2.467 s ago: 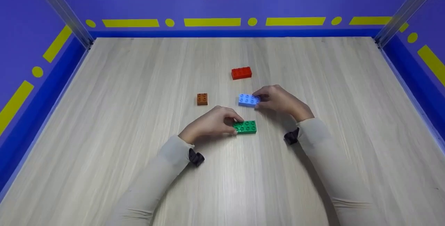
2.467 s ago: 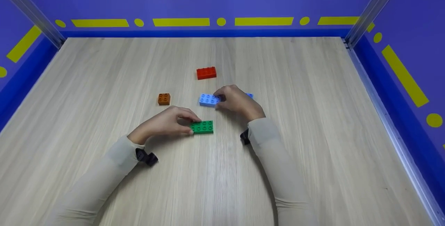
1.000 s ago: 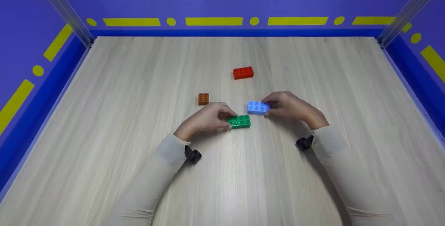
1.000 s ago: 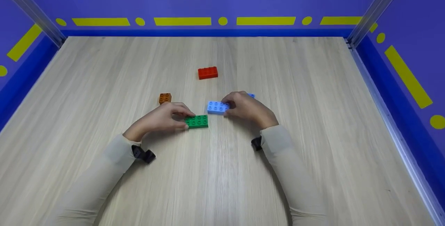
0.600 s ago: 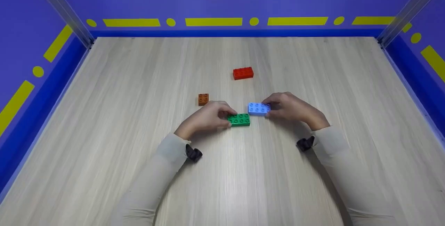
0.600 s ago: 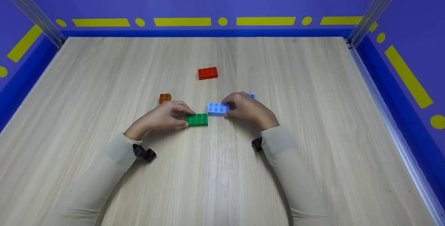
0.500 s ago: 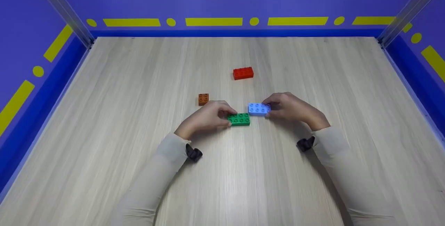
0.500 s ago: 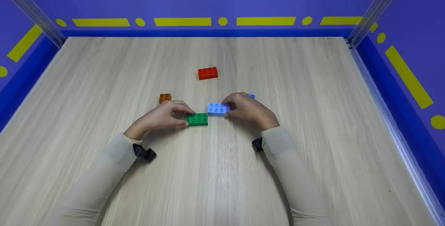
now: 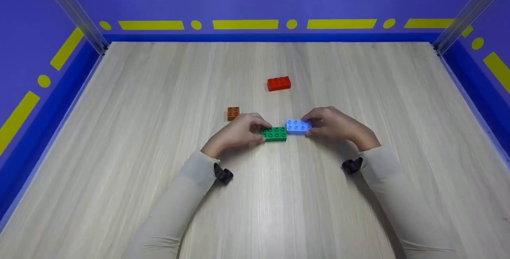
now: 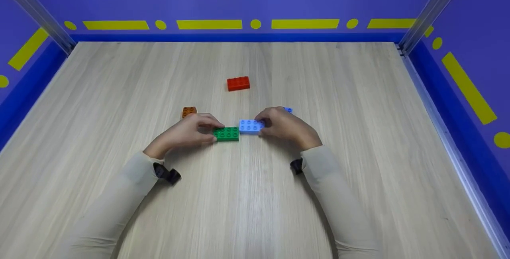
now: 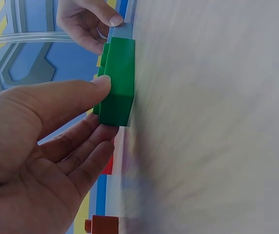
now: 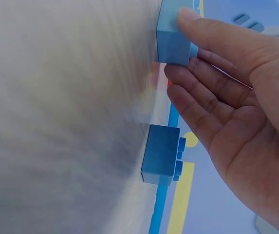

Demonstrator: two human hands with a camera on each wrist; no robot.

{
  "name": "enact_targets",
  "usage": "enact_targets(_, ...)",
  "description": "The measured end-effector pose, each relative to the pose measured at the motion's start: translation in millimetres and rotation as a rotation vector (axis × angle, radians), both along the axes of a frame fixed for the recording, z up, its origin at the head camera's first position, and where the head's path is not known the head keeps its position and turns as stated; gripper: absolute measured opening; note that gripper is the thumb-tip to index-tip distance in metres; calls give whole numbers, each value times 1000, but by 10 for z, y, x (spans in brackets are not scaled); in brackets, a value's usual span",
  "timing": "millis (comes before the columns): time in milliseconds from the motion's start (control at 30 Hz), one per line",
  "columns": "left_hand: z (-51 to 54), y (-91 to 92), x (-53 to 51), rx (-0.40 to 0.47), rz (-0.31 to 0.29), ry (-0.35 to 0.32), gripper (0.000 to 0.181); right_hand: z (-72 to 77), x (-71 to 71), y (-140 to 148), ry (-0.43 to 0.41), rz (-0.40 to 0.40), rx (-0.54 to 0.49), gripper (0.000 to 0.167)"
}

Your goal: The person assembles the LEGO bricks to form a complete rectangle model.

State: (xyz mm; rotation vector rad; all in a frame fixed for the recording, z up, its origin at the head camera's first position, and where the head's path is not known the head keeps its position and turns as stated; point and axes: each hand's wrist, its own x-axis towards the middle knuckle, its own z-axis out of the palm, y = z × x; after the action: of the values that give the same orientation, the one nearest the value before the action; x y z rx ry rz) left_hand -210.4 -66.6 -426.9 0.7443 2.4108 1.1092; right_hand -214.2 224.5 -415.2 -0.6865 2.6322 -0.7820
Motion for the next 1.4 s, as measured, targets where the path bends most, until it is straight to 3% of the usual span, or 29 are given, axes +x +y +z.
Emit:
enact_targets(533, -23, 26, -19, 12, 38, -5, 33, -2, 20, 40, 48, 47, 3, 36)
enact_targets(1100, -79, 24, -24, 32, 71, 1, 33, 3, 65, 31, 17, 4, 44, 38)
enact_targets(1400, -84, 41, -19, 48, 82, 8, 33, -4, 68, 49, 3, 19, 10, 37)
